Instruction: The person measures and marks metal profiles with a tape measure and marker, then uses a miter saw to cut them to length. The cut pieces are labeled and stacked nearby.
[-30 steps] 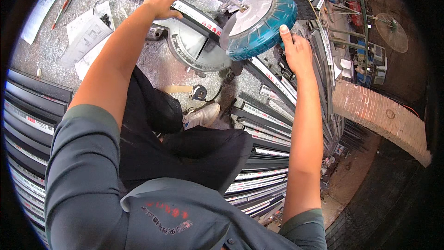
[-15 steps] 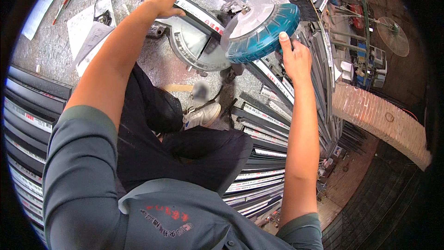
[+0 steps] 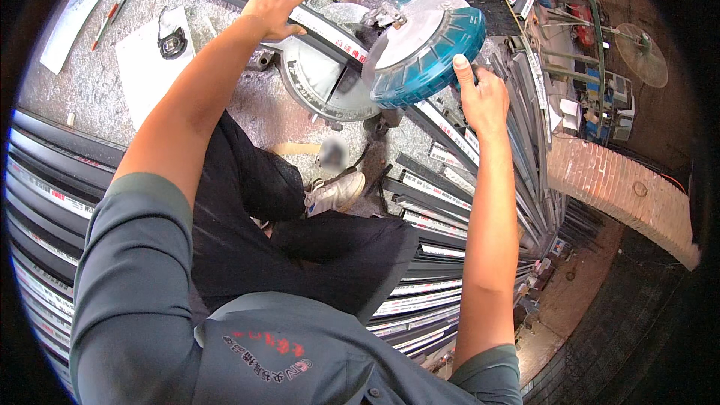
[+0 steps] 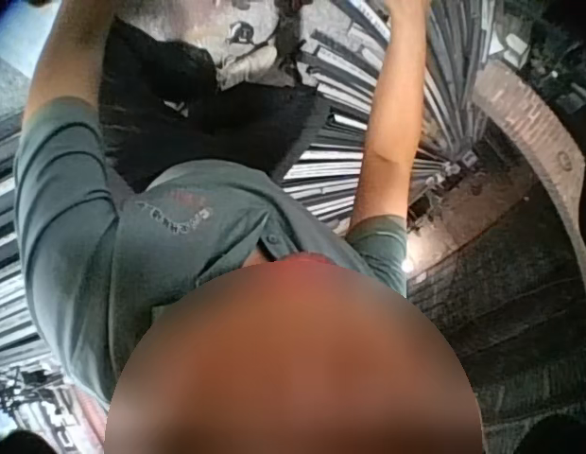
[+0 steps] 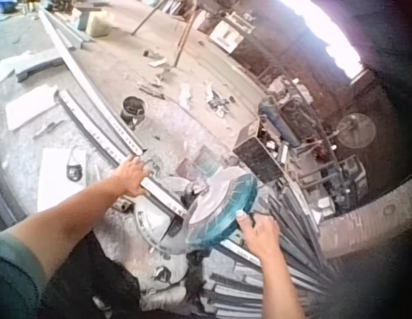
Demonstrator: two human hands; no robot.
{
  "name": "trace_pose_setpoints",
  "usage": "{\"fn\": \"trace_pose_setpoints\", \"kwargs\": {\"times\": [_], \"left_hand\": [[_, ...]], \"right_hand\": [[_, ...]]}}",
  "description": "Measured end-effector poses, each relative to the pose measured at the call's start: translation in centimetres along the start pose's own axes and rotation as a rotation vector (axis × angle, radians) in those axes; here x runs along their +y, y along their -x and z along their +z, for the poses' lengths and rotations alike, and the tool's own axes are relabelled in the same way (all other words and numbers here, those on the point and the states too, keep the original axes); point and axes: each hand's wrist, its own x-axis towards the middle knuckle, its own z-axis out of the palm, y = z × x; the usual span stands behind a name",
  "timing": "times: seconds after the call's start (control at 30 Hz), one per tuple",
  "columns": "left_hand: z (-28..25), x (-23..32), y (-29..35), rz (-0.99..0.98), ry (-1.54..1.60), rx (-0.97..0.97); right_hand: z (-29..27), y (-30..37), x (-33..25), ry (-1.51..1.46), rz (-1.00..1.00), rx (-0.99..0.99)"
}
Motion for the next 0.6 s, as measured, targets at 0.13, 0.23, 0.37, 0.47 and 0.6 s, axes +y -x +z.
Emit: {"fn": "trace_pose_setpoints", "kwargs": {"times": [0.13, 0.23, 0.37, 0.47, 0.6], "left_hand": [[0.2, 0.0, 0.0, -0.003, 0.001, 0.011], [0.0, 0.0, -0.1, -0.009, 0.013, -0.006], [-0.6, 0.3, -0.1, -0.024, 0.001, -0.065], [-1.2, 0.6, -0.2, -0.056, -0.041, -0.114], [-2.0, 0.8, -0.4, -0.086, -0.015, -0.218]], "right_hand": [[0.0, 0.1, -0.2, -0.018, -0.013, 0.025], [0.0, 0.1, -0.3, -0.018, -0.009, 0.017], [0.0, 0.3, -0.5, -0.028, 0.002, 0.026], [0.1, 0.4, -0.6, -0.022, -0.008, 0.044], [-0.1, 0.1, -0.6, -0.055, 0.004, 0.024]]}}
